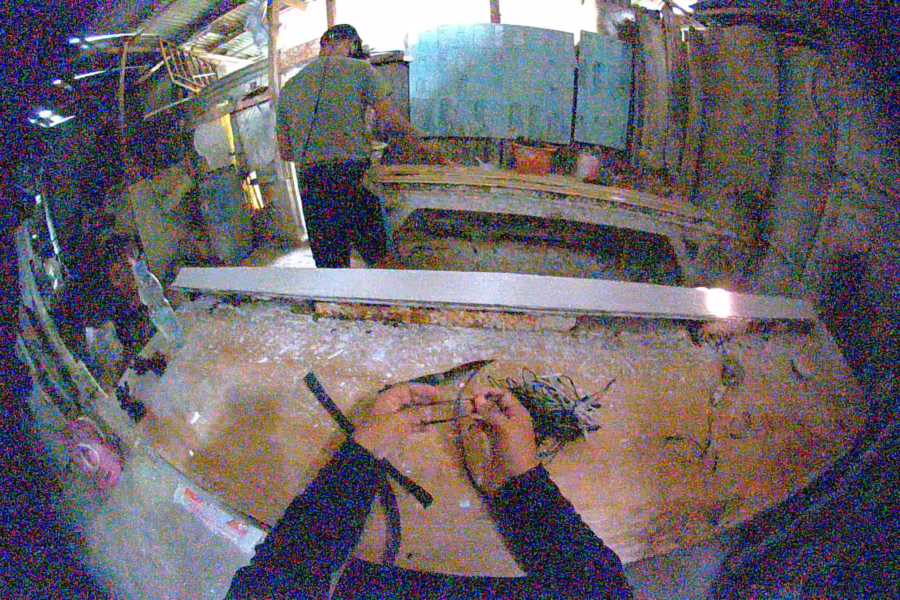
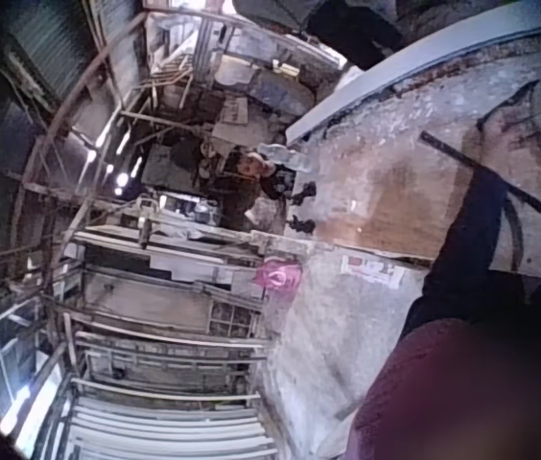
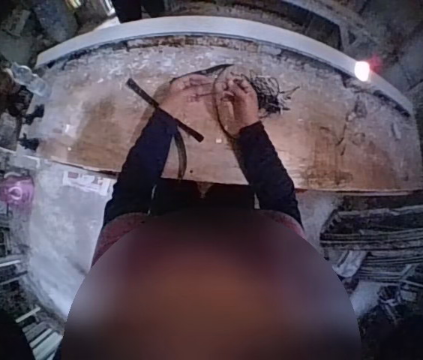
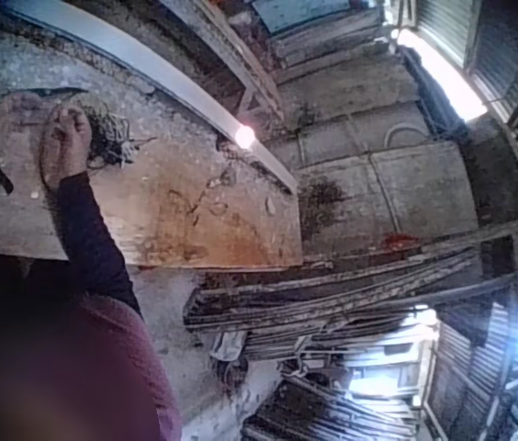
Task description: The person uses a knife to cut black cable strips into small pieces on a wooden workbench. The person repeatedly picks up strips, cuts them, and places the cut pieces into a growing pile on the table.
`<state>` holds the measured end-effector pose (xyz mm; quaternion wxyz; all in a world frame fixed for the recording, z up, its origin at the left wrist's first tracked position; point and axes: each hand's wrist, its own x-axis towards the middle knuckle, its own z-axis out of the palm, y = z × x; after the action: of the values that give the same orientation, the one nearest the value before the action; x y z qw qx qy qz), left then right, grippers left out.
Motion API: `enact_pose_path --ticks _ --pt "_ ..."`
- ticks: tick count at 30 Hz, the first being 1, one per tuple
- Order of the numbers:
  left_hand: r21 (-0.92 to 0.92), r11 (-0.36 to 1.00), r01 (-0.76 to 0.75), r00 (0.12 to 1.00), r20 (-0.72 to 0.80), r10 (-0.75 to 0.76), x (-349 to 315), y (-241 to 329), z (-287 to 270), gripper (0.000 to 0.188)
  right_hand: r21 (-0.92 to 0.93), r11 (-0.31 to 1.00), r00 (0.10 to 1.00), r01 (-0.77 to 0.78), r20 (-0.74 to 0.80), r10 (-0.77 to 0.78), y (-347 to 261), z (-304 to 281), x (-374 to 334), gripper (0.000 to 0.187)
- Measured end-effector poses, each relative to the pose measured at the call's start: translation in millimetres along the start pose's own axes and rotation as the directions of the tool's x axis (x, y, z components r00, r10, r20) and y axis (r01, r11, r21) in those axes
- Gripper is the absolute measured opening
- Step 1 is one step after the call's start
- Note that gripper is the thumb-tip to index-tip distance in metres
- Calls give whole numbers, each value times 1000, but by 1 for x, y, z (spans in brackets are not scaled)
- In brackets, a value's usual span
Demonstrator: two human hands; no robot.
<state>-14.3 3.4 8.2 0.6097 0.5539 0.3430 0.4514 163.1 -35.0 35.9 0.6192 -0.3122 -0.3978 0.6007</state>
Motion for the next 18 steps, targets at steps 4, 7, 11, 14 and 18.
enact_pose_path --ticks 4,7,11,14,18 --pt "-73 997 -16 992 -129 7 4 -6 -7 27 177 984 986 -28 166 -1 -7 4 -7 22" --pt "-111 994 -25 990 -144 9 3 -8 -11 27 223 972 975 -74 223 23 -8 5 -11 29" --pt "-51 998 -31 989 -144 24 3 -8 -11 29 221 973 964 -69 267 8 -3 2 -11 32" --pt "12 1000 -17 988 -150 19 4 -8 -10 32 181 983 954 -37 299 -19 2 -1 -9 35" --pt "-21 999 -43 988 -152 39 5 -10 -9 36 -29 998 947 -52 316 58 1 -3 -7 34"
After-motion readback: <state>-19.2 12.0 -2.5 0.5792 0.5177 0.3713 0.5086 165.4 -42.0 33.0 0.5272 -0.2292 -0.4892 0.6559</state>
